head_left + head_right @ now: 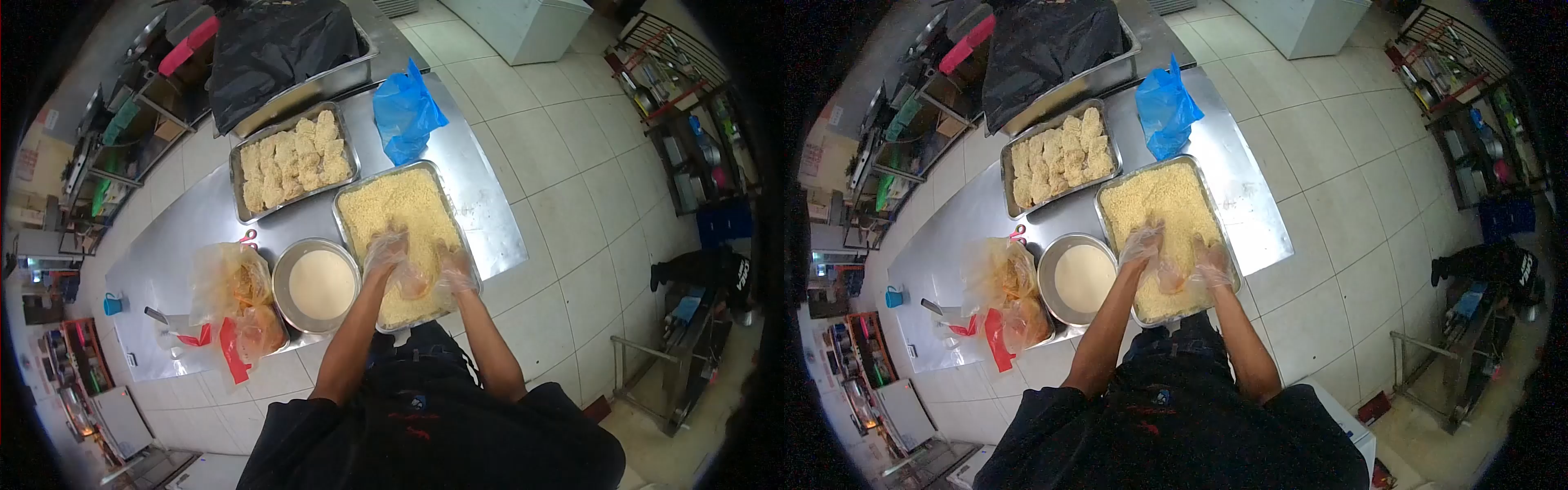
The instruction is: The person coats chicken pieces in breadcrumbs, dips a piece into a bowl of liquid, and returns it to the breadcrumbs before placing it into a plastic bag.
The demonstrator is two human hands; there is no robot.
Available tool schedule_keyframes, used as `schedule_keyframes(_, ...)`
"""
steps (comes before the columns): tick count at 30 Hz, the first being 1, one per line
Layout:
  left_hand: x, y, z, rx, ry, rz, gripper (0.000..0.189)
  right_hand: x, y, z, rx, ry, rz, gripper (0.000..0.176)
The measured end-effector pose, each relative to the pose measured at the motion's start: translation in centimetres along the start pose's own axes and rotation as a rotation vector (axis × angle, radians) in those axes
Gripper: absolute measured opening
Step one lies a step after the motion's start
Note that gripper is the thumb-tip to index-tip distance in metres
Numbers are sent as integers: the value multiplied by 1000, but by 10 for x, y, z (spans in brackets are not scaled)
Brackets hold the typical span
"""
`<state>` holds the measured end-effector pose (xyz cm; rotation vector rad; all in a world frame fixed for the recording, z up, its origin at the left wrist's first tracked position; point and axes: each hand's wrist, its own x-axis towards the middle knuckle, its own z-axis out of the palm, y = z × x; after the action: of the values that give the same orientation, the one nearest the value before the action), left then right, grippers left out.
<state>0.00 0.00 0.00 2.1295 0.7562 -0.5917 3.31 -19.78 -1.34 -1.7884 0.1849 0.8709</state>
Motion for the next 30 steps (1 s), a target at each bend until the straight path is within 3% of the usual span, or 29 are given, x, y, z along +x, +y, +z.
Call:
schedule_keyframes(2, -10, 2, 0, -18, 120, -107, 78, -4, -5, 23, 85, 117, -22, 70)
schedule_keyframes(4, -14, 23, 2, -455, 25, 7, 77, 14, -17, 21, -16, 251, 147, 65)
schedule_keyframes(6, 13, 10, -1, -749, 25, 145, 76, 42, -40, 30, 251, 115, 191, 60)
schedule_keyframes(8, 57, -29, 20, -920, -14, 198, 73, 56, -44, 32, 857, -282, 222, 56)
schedule_keyframes(11, 31, -9, -22, -1188, -216, 144, 60, 31, -87, 22, 929, -382, 327, 48)
schedule_keyframes(12, 4, 22, -50, -831, -88, 29, 57, 34, -89, 21, 899, -399, 357, 44)
schedule_keyframes(14, -10, 32, -65, -667, -84, 13, 55, 37, -92, 16, 841, -430, 407, 35)
schedule_keyframes(15, -14, 30, -68, -581, -83, 9, 54, 45, -80, 18, 677, -355, 374, 38)
schedule_keyframes(17, 7, -19, -30, -675, 84, 363, 48, 57, -56, 22, 378, -236, 255, 42)
schedule_keyframes(19, 1, -26, -19, -574, 197, 418, 45, 28, -75, 23, 119, -170, 66, 41)
schedule_keyframes(21, -30, 3, -36, -289, 243, 163, 44, -3, -84, 26, -89, -148, -132, 38)
schedule_keyframes(23, -41, -1, -32, -341, 234, 283, 46, -18, -79, 28, -276, -133, -305, 34)
schedule_keyframes(24, -44, 0, -34, -366, 230, 343, 47, -23, -78, 27, -298, -126, -498, 42)
schedule_keyframes(27, -43, 0, -51, 17, 224, 406, 52, -19, -95, 17, -674, -58, -561, 52)
schedule_keyframes(30, -14, 3, -42, 166, 490, 331, 69, 0, -110, 17, -950, 139, -366, 65)
